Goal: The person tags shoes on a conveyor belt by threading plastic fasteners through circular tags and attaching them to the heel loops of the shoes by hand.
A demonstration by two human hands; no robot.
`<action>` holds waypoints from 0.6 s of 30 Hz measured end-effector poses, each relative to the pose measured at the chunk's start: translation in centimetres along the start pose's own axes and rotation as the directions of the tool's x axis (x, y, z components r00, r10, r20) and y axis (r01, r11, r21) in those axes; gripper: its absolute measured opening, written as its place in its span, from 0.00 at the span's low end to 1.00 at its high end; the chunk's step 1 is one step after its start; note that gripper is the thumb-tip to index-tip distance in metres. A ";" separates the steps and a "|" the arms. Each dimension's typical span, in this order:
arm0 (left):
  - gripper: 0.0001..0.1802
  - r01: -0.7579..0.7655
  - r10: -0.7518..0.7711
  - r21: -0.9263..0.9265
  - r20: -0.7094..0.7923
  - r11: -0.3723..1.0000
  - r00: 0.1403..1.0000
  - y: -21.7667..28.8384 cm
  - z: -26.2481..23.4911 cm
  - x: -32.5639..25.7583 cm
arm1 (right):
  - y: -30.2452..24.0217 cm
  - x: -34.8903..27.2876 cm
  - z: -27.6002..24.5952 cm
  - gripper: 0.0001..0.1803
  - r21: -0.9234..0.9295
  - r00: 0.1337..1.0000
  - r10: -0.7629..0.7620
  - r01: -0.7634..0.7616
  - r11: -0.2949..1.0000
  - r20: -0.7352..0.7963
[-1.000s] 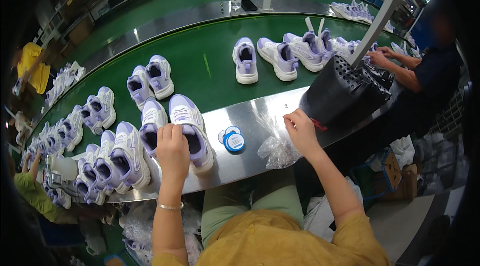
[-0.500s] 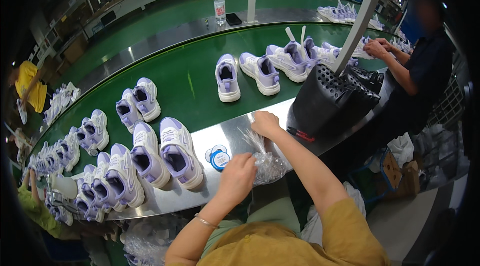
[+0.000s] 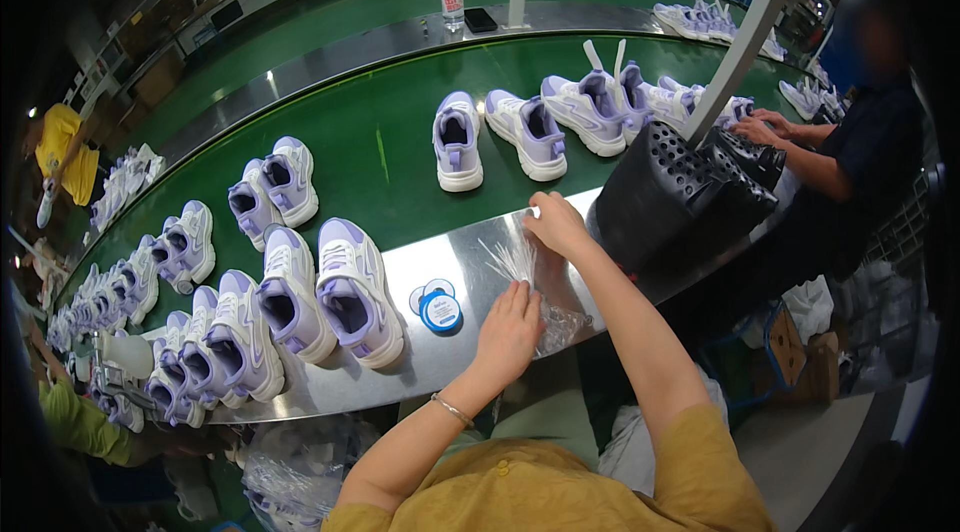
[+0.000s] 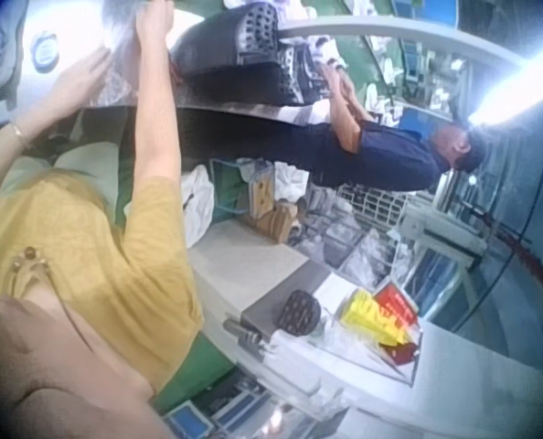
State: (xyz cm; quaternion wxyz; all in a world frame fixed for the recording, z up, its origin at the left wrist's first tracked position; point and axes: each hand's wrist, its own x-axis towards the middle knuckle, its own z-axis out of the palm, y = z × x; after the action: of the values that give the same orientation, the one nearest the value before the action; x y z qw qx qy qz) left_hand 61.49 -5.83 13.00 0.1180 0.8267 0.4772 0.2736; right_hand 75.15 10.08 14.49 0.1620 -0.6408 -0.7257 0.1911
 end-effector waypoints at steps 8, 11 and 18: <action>0.25 0.050 -0.050 0.044 -0.003 0.998 0.999 -0.8 1.0 1.5 | -0.2 3.9 2.1 0.13 -0.043 0.994 -0.055 0.059 0.997 0.090; 0.24 0.038 -0.038 0.016 0.000 0.999 0.999 -0.8 1.1 1.3 | 0.2 4.3 3.3 0.10 0.098 0.999 -0.003 -0.002 0.995 0.048; 0.23 0.021 -0.022 -0.052 -0.028 0.998 0.999 0.5 0.3 0.3 | -4.2 -0.9 -4.6 0.08 0.899 0.909 0.163 0.326 0.294 -0.383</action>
State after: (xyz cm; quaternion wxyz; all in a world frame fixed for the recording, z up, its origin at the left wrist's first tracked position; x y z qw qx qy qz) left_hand 62.14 -5.81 13.05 0.1355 0.8142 0.4805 0.2964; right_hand 73.81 9.05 20.52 0.6651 -0.4039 -0.4510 0.4371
